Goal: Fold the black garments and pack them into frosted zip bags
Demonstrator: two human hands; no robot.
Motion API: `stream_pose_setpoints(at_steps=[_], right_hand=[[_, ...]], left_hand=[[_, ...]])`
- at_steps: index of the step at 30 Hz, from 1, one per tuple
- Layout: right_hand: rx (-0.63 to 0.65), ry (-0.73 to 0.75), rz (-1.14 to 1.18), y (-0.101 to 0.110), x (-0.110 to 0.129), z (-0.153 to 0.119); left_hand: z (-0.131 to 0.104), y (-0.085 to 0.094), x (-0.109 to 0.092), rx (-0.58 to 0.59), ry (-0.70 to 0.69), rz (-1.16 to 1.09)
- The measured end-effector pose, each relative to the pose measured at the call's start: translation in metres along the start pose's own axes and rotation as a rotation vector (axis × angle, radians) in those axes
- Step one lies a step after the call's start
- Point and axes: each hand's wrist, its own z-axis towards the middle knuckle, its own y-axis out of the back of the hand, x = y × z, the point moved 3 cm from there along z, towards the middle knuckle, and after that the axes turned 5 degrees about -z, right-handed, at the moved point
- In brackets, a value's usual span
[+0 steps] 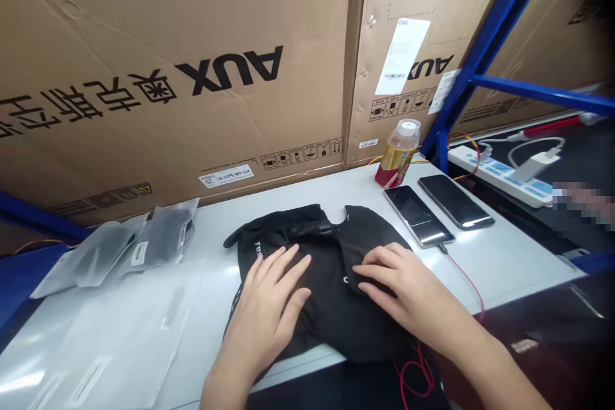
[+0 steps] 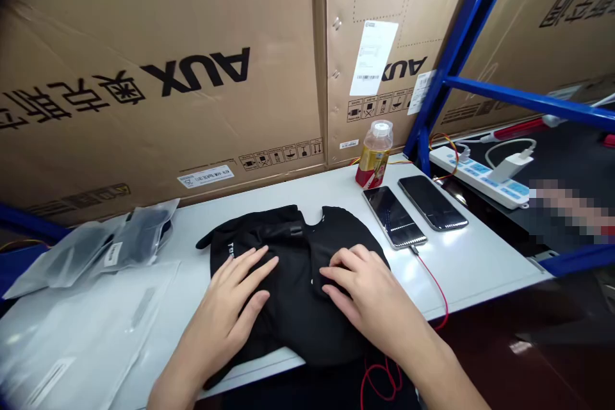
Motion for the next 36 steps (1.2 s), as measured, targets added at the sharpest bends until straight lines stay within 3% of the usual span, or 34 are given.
stream_pose_setpoints(at_steps=[4, 8, 12, 17, 23, 26, 31, 34, 36], right_hand=[[0.164, 0.034, 0.014, -0.004, -0.001, 0.014], [0.203, 0.024, 0.226, 0.008, -0.012, 0.036], [0.291, 0.043, 0.243, 0.013, -0.016, 0.06], [0.402, 0.13, 0.073, 0.005, -0.007, 0.062], [0.333, 0.173, 0.33, 0.023, -0.014, 0.072], [0.205, 0.137, 0.26, 0.026, -0.025, 0.097], [0.047, 0.137, -0.01, -0.001, -0.021, 0.126], [0.026, 0.211, -0.107, -0.018, -0.006, 0.126], [0.023, 0.248, -0.148, -0.022, 0.003, 0.119]], left_hand=[[0.04, 0.007, 0.003, 0.071, -0.002, -0.005], [0.069, -0.009, 0.007, 0.132, 0.032, 0.035], [0.079, -0.017, 0.007, 0.104, 0.031, 0.061], [0.074, -0.005, 0.007, 0.056, 0.006, 0.072], [0.077, 0.002, 0.0, 0.041, -0.061, 0.053], [0.08, 0.01, 0.006, 0.008, -0.052, 0.058], [0.076, 0.027, 0.044, -0.089, 0.037, 0.117], [0.069, 0.031, 0.065, -0.124, 0.069, 0.159], [0.064, 0.033, 0.068, -0.151, 0.072, 0.186]])
